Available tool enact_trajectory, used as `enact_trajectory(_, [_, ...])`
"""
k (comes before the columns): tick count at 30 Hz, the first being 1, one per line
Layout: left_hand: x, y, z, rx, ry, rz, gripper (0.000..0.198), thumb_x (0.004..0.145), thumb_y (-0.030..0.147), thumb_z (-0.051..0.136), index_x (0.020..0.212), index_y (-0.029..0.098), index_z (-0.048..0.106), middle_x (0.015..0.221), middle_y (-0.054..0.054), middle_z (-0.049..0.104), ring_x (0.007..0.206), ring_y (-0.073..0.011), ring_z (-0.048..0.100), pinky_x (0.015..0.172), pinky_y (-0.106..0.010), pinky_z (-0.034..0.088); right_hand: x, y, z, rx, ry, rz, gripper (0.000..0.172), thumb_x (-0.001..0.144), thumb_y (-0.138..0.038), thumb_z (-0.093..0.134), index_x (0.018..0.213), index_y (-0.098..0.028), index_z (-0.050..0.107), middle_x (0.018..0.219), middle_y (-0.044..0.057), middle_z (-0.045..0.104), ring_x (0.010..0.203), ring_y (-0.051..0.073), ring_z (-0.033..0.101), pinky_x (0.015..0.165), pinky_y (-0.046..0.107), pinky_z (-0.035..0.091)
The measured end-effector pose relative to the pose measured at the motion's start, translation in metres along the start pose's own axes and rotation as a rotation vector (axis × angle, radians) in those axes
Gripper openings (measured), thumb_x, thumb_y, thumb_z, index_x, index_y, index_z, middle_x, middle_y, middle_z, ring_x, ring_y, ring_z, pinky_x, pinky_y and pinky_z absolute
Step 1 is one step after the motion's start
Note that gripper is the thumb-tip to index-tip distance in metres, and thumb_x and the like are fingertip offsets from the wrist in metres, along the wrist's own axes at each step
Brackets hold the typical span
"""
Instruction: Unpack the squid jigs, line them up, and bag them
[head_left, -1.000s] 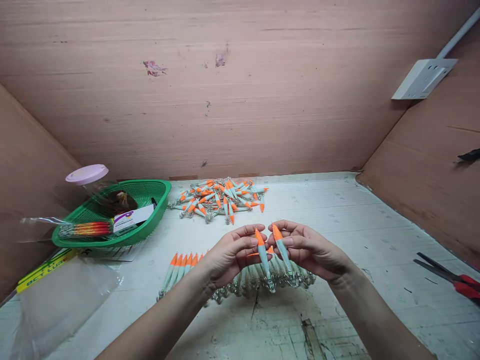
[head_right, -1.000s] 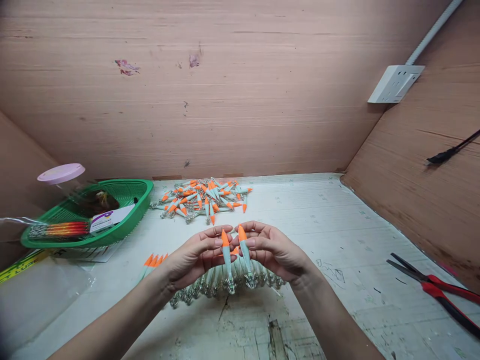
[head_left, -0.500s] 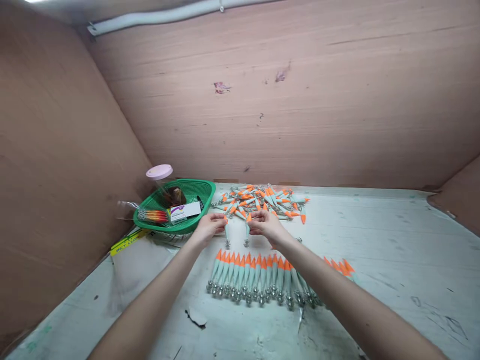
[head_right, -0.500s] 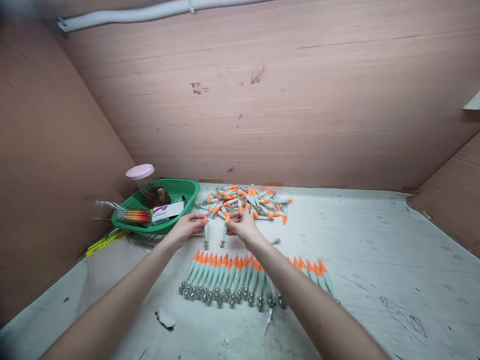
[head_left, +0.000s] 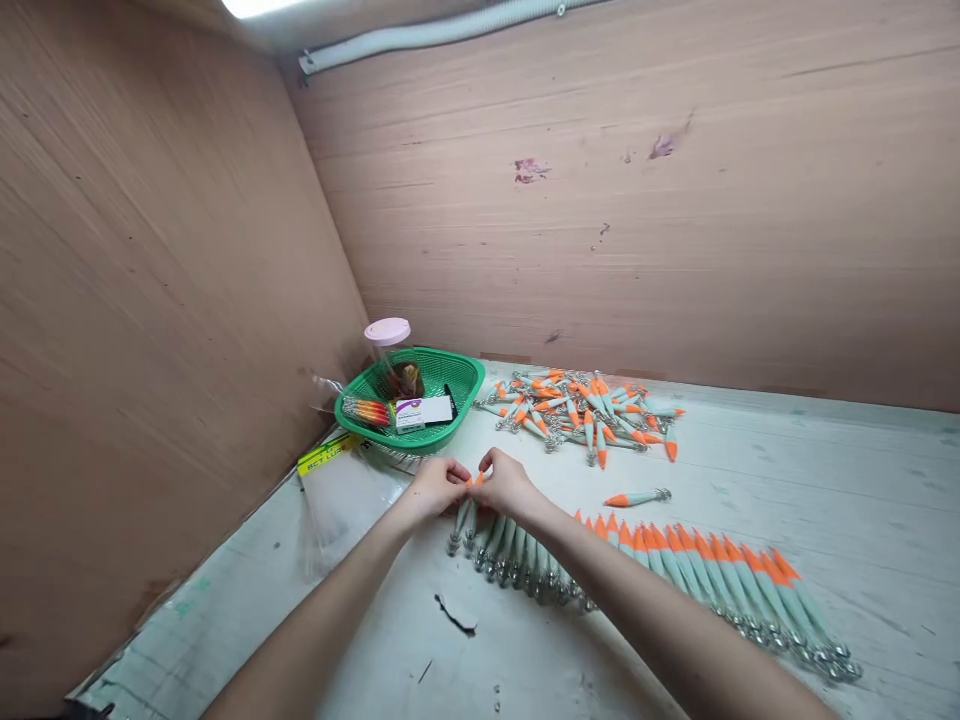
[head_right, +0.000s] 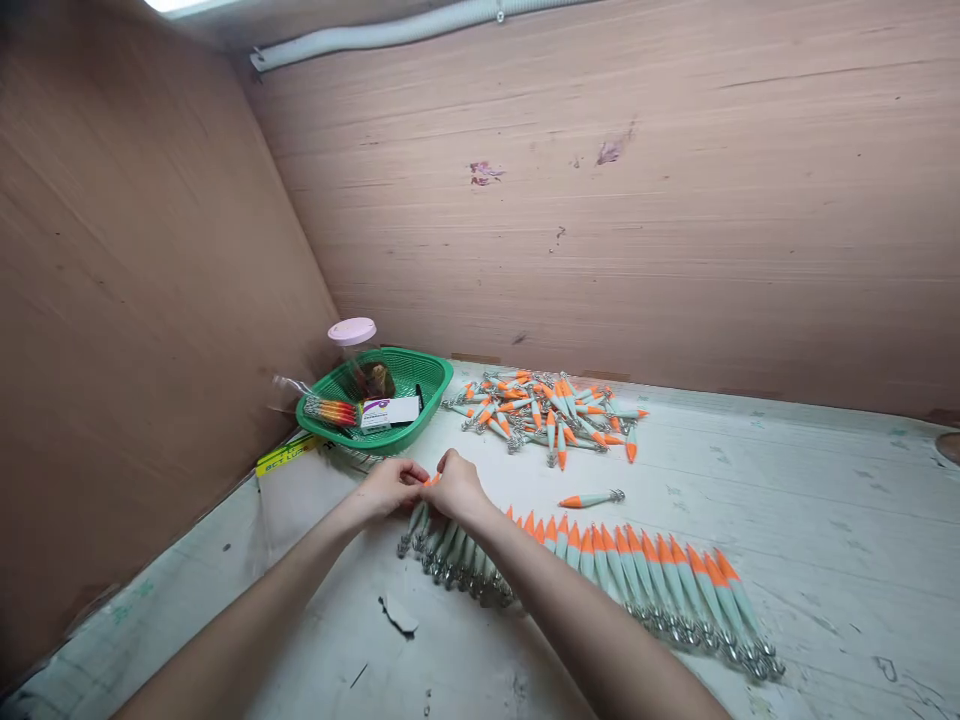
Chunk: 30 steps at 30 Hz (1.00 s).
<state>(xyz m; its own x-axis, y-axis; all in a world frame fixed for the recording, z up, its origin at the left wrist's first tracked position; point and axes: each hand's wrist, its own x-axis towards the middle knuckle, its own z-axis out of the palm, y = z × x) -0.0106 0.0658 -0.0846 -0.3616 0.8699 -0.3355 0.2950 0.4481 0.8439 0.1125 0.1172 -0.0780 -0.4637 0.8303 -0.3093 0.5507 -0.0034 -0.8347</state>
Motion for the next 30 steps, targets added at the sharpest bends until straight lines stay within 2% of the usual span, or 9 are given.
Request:
enact_trajectory(4, [-0.002, -0.006, 0.004, 0.114, 0.038, 0.035, 0.008, 0.067, 0.009, 0.062, 0.069, 0.016, 0.062, 0.059, 0.001, 0.062, 0.054, -0.0129, 0.058, 0.053, -0.023, 0.046, -0.008, -0.01, 0.011, -0.211, 0.041, -0.072, 0.037, 0.058, -0.006, 0.067, 0.09, -0.015, 0.051, 0.088, 0.014, 0.064, 0.078, 0.026, 0.064, 0.057, 0.029, 0.044])
enact_trajectory(8, [-0.012, 0.003, 0.005, 0.279, 0.082, 0.154, 0.012, 0.069, 0.007, 0.059, 0.065, 0.017, 0.062, 0.065, -0.002, 0.062, 0.071, -0.0187, 0.061, 0.072, -0.03, 0.047, -0.021, -0.009, 0.001, -0.323, 0.047, -0.159, 0.028, 0.066, -0.009, 0.064, 0.093, -0.015, 0.057, 0.081, 0.009, 0.067, 0.071, 0.02, 0.064, 0.057, 0.026, 0.042])
enact_trajectory(10, [-0.018, 0.012, 0.008, 0.348, 0.121, 0.227, 0.011, 0.071, 0.007, 0.059, 0.071, 0.016, 0.064, 0.08, -0.006, 0.064, 0.086, -0.0224, 0.061, 0.084, -0.034, 0.043, -0.025, -0.001, -0.024, -0.373, 0.061, -0.21, 0.019, 0.068, -0.009, 0.063, 0.085, -0.017, 0.061, 0.076, 0.004, 0.067, 0.07, 0.018, 0.063, 0.06, 0.024, 0.042])
enact_trajectory(13, [-0.019, 0.03, 0.023, 0.494, 0.138, 0.407, 0.016, 0.078, 0.013, 0.056, 0.089, 0.016, 0.067, 0.1, -0.01, 0.063, 0.098, -0.0256, 0.057, 0.089, -0.036, 0.04, -0.032, 0.026, -0.088, -0.479, 0.136, -0.242, 0.014, 0.072, -0.006, 0.057, 0.072, -0.018, 0.064, 0.075, 0.004, 0.068, 0.073, 0.017, 0.061, 0.066, 0.026, 0.042])
enact_trajectory(16, [-0.008, 0.051, 0.053, 0.59, 0.077, 0.601, 0.019, 0.081, 0.012, 0.055, 0.094, 0.018, 0.068, 0.104, -0.011, 0.064, 0.104, -0.0253, 0.055, 0.09, -0.035, 0.04, -0.04, 0.061, -0.156, -0.6, 0.191, -0.227, 0.021, 0.072, -0.002, 0.052, 0.066, -0.016, 0.066, 0.075, 0.009, 0.069, 0.077, 0.022, 0.06, 0.068, 0.03, 0.041])
enact_trajectory(19, [0.01, 0.077, 0.093, 0.583, 0.023, 0.65, 0.015, 0.082, 0.015, 0.057, 0.09, 0.021, 0.068, 0.102, -0.008, 0.066, 0.103, -0.0231, 0.057, 0.088, -0.032, 0.042, -0.045, 0.09, -0.19, -0.67, 0.101, -0.262, 0.02, 0.068, -0.002, 0.057, 0.066, -0.018, 0.07, 0.077, 0.007, 0.07, 0.076, 0.022, 0.061, 0.069, 0.03, 0.043])
enact_trajectory(22, [0.025, 0.103, 0.135, 0.598, 0.0, 0.625, 0.014, 0.081, 0.019, 0.06, 0.094, 0.02, 0.066, 0.103, -0.01, 0.067, 0.099, -0.0242, 0.061, 0.084, -0.033, 0.044, -0.045, 0.105, -0.19, -0.729, 0.047, -0.322, 0.02, 0.067, -0.004, 0.062, 0.073, -0.019, 0.073, 0.082, 0.006, 0.069, 0.082, 0.022, 0.059, 0.075, 0.03, 0.043])
enact_trajectory(25, [0.034, 0.122, 0.168, 0.618, 0.033, 0.54, 0.024, 0.081, 0.017, 0.06, 0.105, 0.015, 0.06, 0.102, -0.018, 0.067, 0.099, -0.0293, 0.062, 0.084, -0.038, 0.044, -0.041, 0.111, -0.181, -0.779, 0.041, -0.356, 0.021, 0.066, -0.004, 0.062, 0.077, -0.018, 0.073, 0.084, 0.007, 0.066, 0.088, 0.024, 0.056, 0.075, 0.031, 0.041])
enact_trajectory(30, [0.041, 0.134, 0.19, 0.593, 0.091, 0.398, 0.031, 0.085, 0.004, 0.042, 0.114, 0.009, 0.052, 0.102, -0.024, 0.065, 0.1, -0.031, 0.063, 0.082, -0.039, 0.043, -0.037, 0.113, -0.179, -0.741, 0.05, -0.385, 0.022, 0.065, 0.0, 0.056, 0.074, -0.017, 0.068, 0.082, 0.007, 0.062, 0.085, 0.021, 0.055, 0.07, 0.028, 0.039])
